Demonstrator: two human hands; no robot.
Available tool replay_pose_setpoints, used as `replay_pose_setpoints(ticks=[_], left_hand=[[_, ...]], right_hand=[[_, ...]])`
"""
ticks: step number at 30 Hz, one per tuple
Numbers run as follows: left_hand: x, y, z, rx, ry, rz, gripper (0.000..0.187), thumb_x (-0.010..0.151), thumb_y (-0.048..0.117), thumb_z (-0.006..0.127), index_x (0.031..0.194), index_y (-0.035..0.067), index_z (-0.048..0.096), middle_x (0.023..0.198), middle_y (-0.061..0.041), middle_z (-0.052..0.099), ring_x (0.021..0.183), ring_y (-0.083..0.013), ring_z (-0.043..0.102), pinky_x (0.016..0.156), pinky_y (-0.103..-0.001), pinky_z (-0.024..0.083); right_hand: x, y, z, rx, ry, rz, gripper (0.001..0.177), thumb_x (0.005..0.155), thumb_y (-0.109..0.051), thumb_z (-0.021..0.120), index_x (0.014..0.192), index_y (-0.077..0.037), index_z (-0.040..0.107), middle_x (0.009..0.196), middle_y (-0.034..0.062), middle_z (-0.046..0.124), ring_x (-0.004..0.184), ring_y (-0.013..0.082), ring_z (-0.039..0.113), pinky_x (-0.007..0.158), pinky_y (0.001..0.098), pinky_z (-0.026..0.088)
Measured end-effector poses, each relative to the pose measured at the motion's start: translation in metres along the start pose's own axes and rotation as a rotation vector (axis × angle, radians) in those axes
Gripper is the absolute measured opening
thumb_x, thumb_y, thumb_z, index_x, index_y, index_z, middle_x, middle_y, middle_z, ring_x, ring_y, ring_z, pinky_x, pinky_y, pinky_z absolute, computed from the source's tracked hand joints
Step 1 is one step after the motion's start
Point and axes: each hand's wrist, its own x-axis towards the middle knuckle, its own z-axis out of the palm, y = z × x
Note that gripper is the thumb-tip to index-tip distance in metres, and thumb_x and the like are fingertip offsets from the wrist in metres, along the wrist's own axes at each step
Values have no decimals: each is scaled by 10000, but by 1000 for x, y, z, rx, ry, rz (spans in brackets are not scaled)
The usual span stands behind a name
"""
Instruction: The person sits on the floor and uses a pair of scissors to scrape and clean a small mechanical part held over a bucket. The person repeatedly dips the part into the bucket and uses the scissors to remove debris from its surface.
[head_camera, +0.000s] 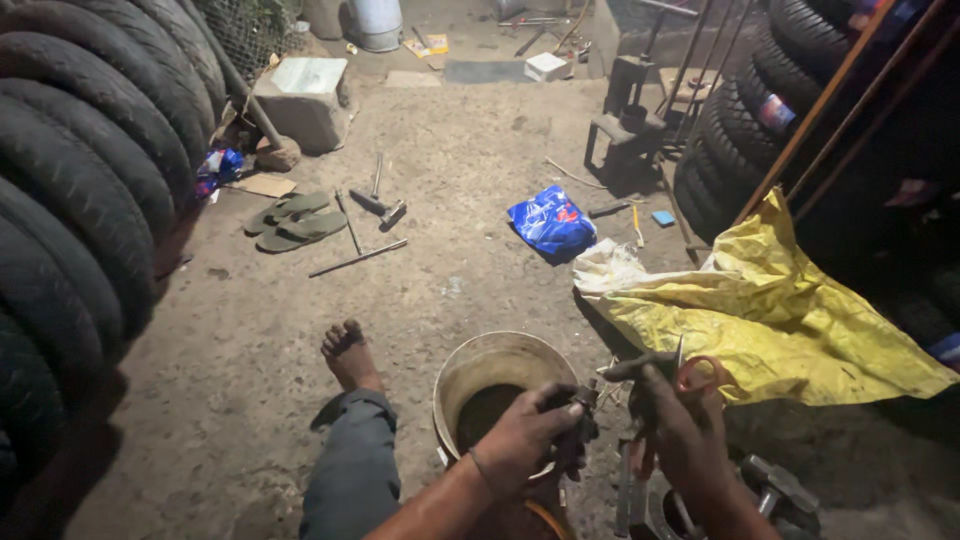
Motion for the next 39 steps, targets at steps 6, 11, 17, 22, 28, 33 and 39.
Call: replay_pose_setpoints(ticks=[6,11,17,22,28,33,39], left_hand=[[50,-30,-31,85,332,303,304,1008,265,701,1134,-11,702,879,-61,721,681,-126,668,616,-291,574],[33,2,-47,-281,228,283,292,949,339,700,1019,72,607,770,-66,665,527,-138,616,442,-285,477],[-3,21,2,-151,135,350,272,928,193,730,1158,79,640,880,-58,691,659,-98,637,573,-246,517],[-17,40,7,-197,127,326,254,933,211,682,1124,51,634,849,-63,698,627,-117,624,527,-253,497],[-4,21,-9,-100,-18,390,272,1022,212,710,1206,21,650,893,-17,645,708,-102,594,602,-265,500],[0,-3,-20,1262,290,802,533,820,267,891,1196,28,598,860,-95,690,756,-253,711,651,-361,540],[1,-8,-5,360,107,48,507,806,127,769,1280,70,598,799,-15,644,649,-151,610,536,-324,517]], right_hand=[[-33,42,36,-5,-418,-555,345,1048,-274,475,1095,-5,686,908,118,692,829,259,652,714,339,523],[-12,48,25,-536,-144,-373,236,985,-222,554,1004,-55,720,725,134,662,638,254,641,592,366,508],[7,34,22,-624,-91,-202,201,941,-239,640,950,-46,697,707,128,669,630,218,635,568,383,495],[-4,33,29,-613,-254,-272,212,876,-256,724,874,-44,728,652,90,689,579,182,644,550,351,514],[14,14,13,-640,73,-105,232,915,-257,719,830,-42,705,681,69,693,611,165,619,557,346,515],[10,5,6,-539,78,-634,173,943,-243,690,927,-76,732,755,34,707,683,118,658,613,283,517],[10,7,11,-194,113,123,291,1054,-234,653,1095,32,766,626,219,574,477,333,551,430,469,432]])
